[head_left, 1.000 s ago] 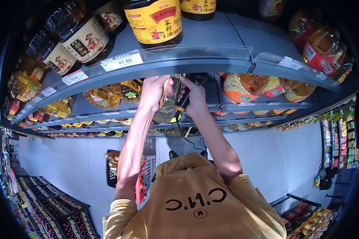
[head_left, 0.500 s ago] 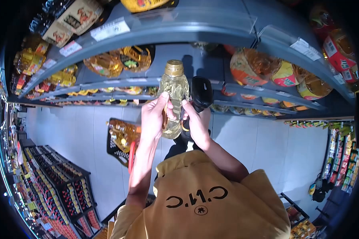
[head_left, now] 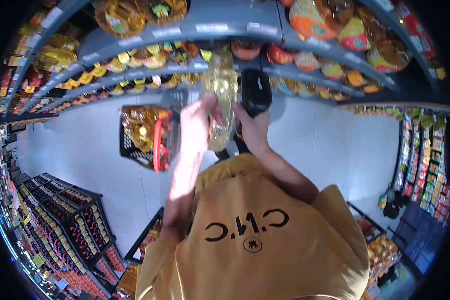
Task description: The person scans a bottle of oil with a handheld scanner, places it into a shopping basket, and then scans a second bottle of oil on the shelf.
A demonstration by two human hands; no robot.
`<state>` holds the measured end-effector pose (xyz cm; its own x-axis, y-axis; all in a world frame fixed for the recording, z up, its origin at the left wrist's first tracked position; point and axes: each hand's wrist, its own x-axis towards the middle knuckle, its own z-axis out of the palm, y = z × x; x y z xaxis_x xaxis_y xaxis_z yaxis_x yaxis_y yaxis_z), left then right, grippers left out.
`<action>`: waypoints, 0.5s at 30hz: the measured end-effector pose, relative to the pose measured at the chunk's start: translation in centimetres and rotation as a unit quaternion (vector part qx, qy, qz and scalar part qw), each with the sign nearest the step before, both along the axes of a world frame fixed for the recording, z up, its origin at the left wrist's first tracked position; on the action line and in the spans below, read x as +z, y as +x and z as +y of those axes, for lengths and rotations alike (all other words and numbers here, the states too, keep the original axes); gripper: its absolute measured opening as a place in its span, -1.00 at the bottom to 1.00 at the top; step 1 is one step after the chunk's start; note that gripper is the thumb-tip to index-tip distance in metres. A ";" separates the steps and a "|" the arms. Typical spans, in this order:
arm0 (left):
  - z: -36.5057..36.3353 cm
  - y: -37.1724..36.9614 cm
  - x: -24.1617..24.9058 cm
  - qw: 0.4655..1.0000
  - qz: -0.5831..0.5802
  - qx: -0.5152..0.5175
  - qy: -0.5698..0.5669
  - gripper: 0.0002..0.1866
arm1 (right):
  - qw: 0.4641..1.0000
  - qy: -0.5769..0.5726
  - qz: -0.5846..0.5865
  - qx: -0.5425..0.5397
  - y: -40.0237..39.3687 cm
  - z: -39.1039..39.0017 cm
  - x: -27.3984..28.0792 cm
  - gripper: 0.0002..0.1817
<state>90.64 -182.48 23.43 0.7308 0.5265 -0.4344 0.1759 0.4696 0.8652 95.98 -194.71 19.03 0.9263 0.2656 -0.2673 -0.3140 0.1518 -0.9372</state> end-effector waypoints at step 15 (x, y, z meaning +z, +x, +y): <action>2.1 -9.1 1.3 0.996 -0.075 -0.048 -0.010 -0.57 | 0.994 -0.041 -0.061 0.076 -8.4 -3.5 -1.4 -0.68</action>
